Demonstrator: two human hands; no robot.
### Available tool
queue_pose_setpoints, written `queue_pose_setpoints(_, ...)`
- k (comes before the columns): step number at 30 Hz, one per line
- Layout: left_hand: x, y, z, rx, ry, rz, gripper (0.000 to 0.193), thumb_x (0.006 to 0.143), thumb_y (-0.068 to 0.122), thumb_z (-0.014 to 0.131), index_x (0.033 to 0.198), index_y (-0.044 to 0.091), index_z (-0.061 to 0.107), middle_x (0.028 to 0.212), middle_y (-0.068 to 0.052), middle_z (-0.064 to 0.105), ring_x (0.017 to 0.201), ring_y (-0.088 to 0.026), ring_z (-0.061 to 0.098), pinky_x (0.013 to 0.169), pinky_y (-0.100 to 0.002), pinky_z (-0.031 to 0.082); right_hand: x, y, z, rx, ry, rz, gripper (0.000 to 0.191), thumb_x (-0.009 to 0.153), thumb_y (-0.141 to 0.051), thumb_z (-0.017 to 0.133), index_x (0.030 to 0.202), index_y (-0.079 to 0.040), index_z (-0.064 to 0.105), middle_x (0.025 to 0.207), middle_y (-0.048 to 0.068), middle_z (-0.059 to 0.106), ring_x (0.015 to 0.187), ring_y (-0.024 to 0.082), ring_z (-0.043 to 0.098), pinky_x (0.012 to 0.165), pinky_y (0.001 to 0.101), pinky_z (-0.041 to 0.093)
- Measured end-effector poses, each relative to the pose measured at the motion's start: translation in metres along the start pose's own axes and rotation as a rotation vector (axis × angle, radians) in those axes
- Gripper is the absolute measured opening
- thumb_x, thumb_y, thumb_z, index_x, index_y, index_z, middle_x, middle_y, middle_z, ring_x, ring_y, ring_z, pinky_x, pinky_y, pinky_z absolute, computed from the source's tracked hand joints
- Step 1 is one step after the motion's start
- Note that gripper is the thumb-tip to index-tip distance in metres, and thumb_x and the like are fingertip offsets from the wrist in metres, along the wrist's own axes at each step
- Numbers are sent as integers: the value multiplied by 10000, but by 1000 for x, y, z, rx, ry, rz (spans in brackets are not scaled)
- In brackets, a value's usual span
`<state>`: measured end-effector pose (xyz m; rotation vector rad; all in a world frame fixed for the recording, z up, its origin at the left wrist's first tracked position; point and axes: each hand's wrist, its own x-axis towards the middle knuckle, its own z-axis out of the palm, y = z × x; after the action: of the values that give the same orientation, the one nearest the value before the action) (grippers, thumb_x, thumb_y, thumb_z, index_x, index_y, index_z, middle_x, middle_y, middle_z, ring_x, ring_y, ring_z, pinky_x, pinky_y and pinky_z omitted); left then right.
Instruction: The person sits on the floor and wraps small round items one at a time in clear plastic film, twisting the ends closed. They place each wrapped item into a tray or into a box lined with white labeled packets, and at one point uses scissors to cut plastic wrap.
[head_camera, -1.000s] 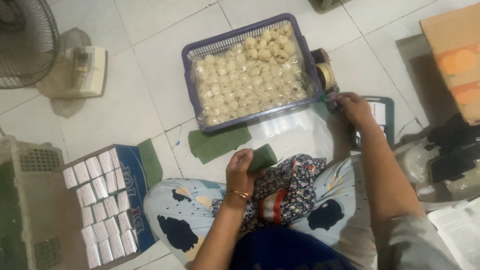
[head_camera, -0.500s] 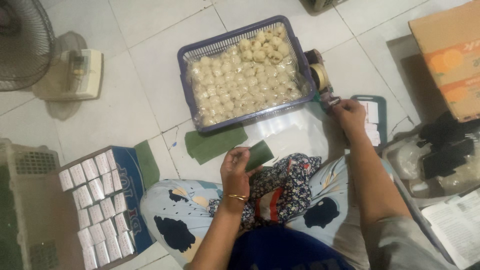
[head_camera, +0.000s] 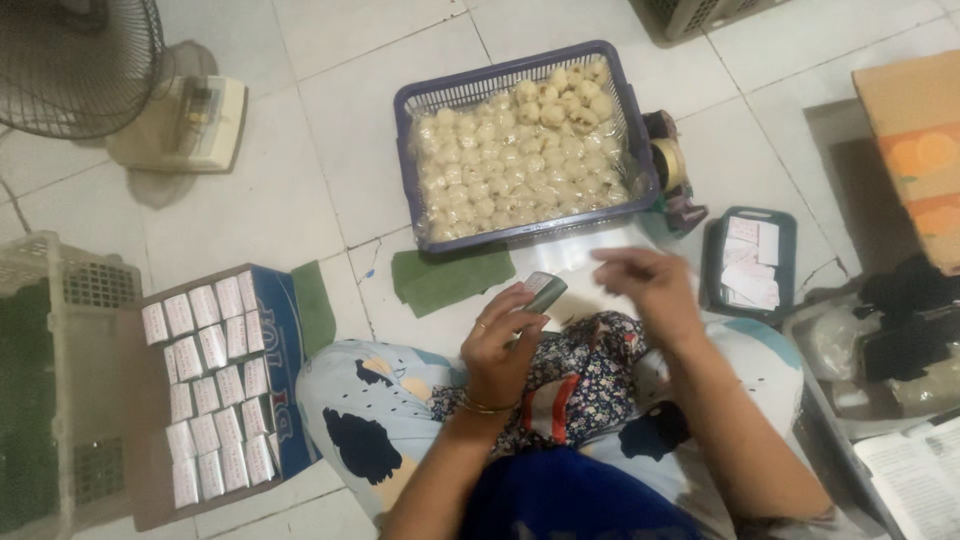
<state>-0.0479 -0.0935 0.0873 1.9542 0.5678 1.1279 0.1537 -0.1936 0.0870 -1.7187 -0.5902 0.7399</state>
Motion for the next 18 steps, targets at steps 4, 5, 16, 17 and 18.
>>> queue_pose_setpoints(4, 0, 14, -10, 53, -25, 78, 140, 858, -30, 769, 978, 41, 762, 1177, -133, 736, 1211, -337, 705, 1010, -409, 603, -24, -32, 38, 226, -217, 46, 427, 809, -43, 742, 1231, -39, 677, 791, 53, 759, 738, 109, 720, 672, 236, 581)
queue_pose_setpoints(5, -1, 15, -12, 56, -23, 75, 147, 859, -36, 763, 986, 37, 764, 1178, -134, 734, 1215, -338, 702, 1004, -404, 601, -27, -35, 43, 181, -188, 26, 428, 813, -44, 753, 1228, -42, 647, 773, 47, 744, 718, 108, 708, 646, 237, 563)
queue_pose_setpoints(16, -9, -6, -34, -130, -33, -218, 109, 846, 47, 804, 939, 35, 747, 1128, -120, 744, 1046, -249, 731, 906, -340, 600, -41, -27, 63, -502, -36, -754, 258, 796, -123, 807, 1051, -160, 784, 1027, 114, 614, 987, 251, 600, 821, 362, 503)
queue_pose_setpoints(17, -7, -7, -40, -37, -76, -185, 106, 841, 65, 809, 928, 40, 754, 1131, -119, 746, 1064, -263, 730, 935, -365, 589, -37, -26, 63, -436, -127, -747, 289, 804, -107, 793, 1090, -132, 757, 1091, 129, 609, 1048, 258, 600, 871, 372, 498)
queue_pose_setpoints(18, -6, -7, -45, -117, -84, -142, 127, 873, 85, 799, 980, 46, 743, 1153, -113, 738, 1099, -273, 725, 972, -374, 588, -32, -25, 62, -370, -223, -737, 321, 811, -92, 779, 1128, -105, 731, 1155, 144, 604, 1109, 265, 599, 922, 382, 494)
